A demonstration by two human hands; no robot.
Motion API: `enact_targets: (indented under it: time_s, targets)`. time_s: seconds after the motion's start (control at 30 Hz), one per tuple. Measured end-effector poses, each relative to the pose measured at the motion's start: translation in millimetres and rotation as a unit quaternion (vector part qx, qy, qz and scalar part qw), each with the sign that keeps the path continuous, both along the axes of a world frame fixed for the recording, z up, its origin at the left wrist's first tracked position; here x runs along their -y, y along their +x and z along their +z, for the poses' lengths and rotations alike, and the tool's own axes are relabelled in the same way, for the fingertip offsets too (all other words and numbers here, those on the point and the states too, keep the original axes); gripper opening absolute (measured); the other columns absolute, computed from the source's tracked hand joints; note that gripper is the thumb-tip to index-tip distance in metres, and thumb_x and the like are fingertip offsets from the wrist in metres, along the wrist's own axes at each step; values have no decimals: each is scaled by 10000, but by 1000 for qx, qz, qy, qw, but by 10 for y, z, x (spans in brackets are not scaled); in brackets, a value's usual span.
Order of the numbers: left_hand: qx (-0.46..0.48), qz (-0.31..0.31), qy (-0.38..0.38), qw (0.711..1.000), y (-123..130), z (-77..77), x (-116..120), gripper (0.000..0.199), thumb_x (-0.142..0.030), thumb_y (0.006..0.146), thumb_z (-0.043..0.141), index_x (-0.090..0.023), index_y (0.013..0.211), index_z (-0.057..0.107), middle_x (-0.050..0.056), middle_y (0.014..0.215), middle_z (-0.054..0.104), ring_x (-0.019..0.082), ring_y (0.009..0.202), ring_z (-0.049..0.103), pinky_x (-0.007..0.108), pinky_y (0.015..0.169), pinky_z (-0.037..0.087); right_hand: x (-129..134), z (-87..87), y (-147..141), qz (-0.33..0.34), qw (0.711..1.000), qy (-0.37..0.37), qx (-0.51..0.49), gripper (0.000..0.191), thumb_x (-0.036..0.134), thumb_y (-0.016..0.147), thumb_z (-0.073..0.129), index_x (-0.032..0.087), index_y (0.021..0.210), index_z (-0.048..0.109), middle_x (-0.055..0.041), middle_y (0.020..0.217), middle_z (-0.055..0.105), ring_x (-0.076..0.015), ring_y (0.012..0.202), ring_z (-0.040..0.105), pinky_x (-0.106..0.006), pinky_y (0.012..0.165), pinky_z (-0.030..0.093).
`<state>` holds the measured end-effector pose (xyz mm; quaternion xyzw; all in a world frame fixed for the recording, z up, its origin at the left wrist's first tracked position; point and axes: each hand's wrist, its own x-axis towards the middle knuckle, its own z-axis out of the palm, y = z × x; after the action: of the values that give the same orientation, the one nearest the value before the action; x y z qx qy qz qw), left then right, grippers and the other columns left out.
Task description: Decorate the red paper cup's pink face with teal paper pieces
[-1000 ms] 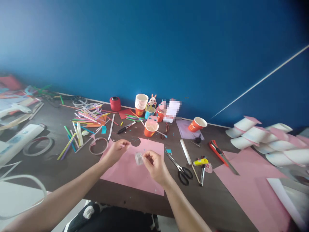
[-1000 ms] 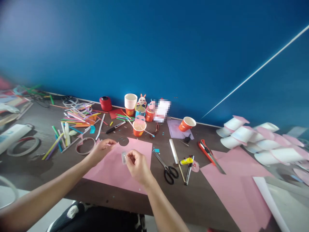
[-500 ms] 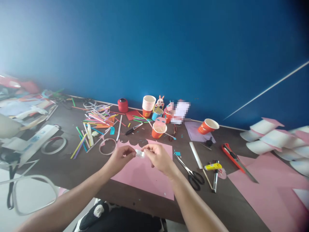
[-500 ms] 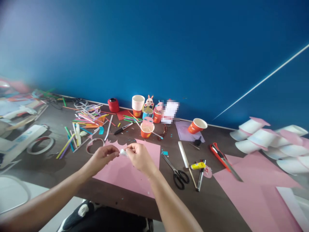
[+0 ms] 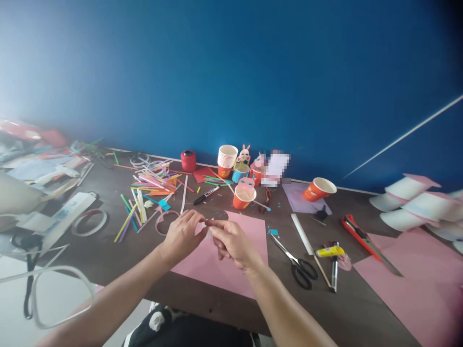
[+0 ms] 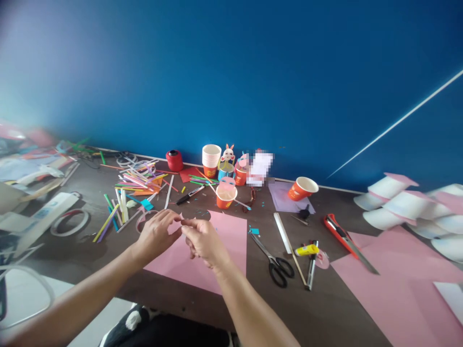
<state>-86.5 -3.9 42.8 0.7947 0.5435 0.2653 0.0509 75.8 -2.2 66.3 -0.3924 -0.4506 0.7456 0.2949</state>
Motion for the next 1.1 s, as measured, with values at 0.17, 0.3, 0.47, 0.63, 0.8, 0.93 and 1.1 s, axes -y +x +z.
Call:
enact_targets:
  time_s: [0.17, 0.3, 0.47, 0.63, 0.8, 0.93, 1.1]
  targets:
    - [-1, -2, 13, 1000, 28, -44, -36, 82, -149, 747, 481, -183, 804, 530, 34, 756, 571, 178, 759, 531, 284, 716, 397, 112, 76, -9, -15, 984, -107, -144, 361, 332, 773, 489, 151, 1085, 490, 98, 479, 437, -21, 283, 250, -195, 364, 386]
    - [8, 8, 14, 1000, 57, -48, -37, 89, -133, 749, 466, -186, 755, 537, 32, 724, 579, 171, 725, 533, 279, 709, 388, 180, 133, -36, -50, 965, -136, -218, 282, 298, 786, 452, 138, 1013, 499, 69, 514, 504, -23, 275, 271, -198, 369, 392]
    - [15, 8, -4, 1000, 75, -30, -14, 104, -164, 772, 458, -189, 752, 558, 29, 704, 586, 164, 693, 533, 279, 690, 382, 291, 192, -102, -41, 955, -139, -258, 274, 288, 799, 422, 154, 1035, 460, -3, 669, 623, -29, 286, 328, -198, 374, 399]
    - [29, -14, -23, 999, 97, -27, 1, 151, -186, 789, 440, -199, 760, 587, 34, 732, 597, 161, 715, 538, 274, 693, 381, 546, 303, -137, -58, 953, -126, -270, 492, 279, 798, 438, 229, 1257, 266, -61, 930, 622, -44, 353, 452, -231, 438, 441]
    - [133, 18, -88, 987, 85, -25, -68, 144, -228, 768, 483, -184, 700, 602, 29, 676, 592, 151, 674, 520, 265, 659, 377, 831, 561, 111, 45, 985, -7, -166, 696, 358, 748, 548, 292, 1333, 177, -65, 918, 614, -113, 463, 543, -245, 426, 424]
    - [309, 30, -271, 911, 40, -2, -183, 156, -304, 709, 566, -151, 681, 577, 4, 599, 559, 106, 544, 469, 214, 517, 345, 778, 432, 712, -75, 926, 279, 242, 321, 301, 758, 542, 246, 1074, 542, -60, 806, 630, -177, 654, 578, -319, 632, 459]
    - [361, 11, -358, 861, -11, 34, -294, 181, -309, 657, 609, -133, 669, 565, 0, 601, 552, 84, 521, 438, 182, 448, 296, 516, -304, 1709, -86, 678, 305, 663, 166, 298, 723, 485, 194, 828, 561, -86, 833, 615, -262, 801, 587, -358, 657, 440]
